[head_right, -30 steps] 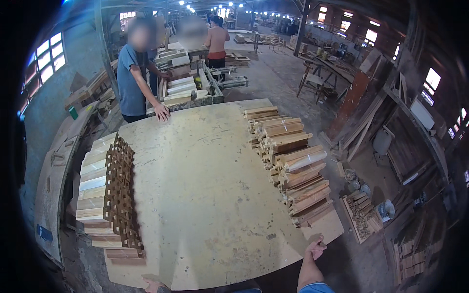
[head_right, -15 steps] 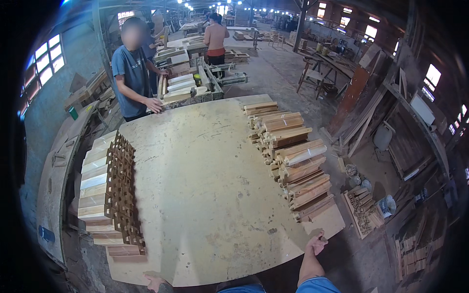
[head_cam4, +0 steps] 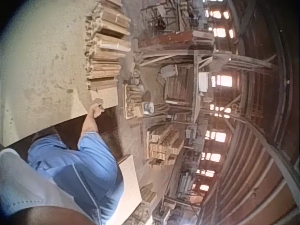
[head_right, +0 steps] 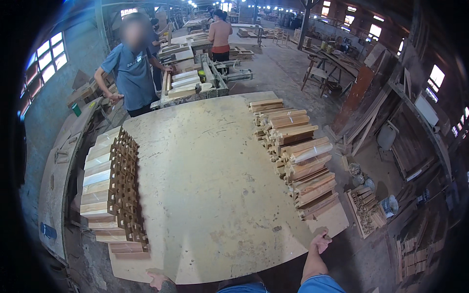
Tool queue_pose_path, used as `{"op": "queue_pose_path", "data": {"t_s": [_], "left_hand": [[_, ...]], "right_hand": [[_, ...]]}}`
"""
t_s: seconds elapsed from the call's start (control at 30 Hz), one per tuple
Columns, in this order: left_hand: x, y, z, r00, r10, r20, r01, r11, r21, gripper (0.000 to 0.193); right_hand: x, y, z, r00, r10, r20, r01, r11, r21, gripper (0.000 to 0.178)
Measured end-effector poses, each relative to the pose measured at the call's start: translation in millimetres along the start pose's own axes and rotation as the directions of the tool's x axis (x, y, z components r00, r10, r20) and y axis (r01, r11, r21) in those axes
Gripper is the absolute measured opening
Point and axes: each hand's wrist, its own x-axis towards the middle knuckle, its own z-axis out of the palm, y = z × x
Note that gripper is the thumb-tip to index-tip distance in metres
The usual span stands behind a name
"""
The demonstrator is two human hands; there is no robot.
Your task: The person receives wooden rails, fits wooden legs and side pieces together with a coworker to assemble rectangular frames, and sets the finished assemblies aside.
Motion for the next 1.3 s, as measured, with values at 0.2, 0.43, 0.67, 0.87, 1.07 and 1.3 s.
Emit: {"op": "queue_pose_path", "data": {"t_s": [0.2,0.43,0.67,0.87,1.07,1.3], "left_hand": [[-10,6,-8,1.000,0.002,0.003,-0.002,0.999,-0.037,0.090],[12,-8,8,0.999,0.054,0.004,-0.054,0.997,0.059,0.090],[17,-11,9,0.987,0.141,0.081,-0.149,0.984,0.098,0.084],[3,-5,2,0.978,0.209,-0.007,-0.203,0.958,0.204,0.082],[-5,3,-2,0.999,0.002,-0.041,-0.002,1.000,-0.005,0.085],[4,1,3,0.998,-0.045,-0.034,0.044,0.999,-0.022,0.085]], "right_hand": [[1,-1,0,1.000,0.022,-0.007,-0.022,0.999,-0.028,0.069],[-3,-4,-1,0.998,0.042,-0.041,-0.042,0.999,-0.016,0.068],[-2,-4,0,0.998,0.043,-0.052,-0.045,0.998,-0.050,0.071],[5,4,9,0.999,0.015,-0.048,-0.016,1.000,-0.023,0.072],[6,6,11,0.997,-0.008,-0.072,0.005,0.999,-0.035,0.069],[5,3,6,0.999,0.026,-0.029,-0.027,1.000,-0.012,0.070]]}}
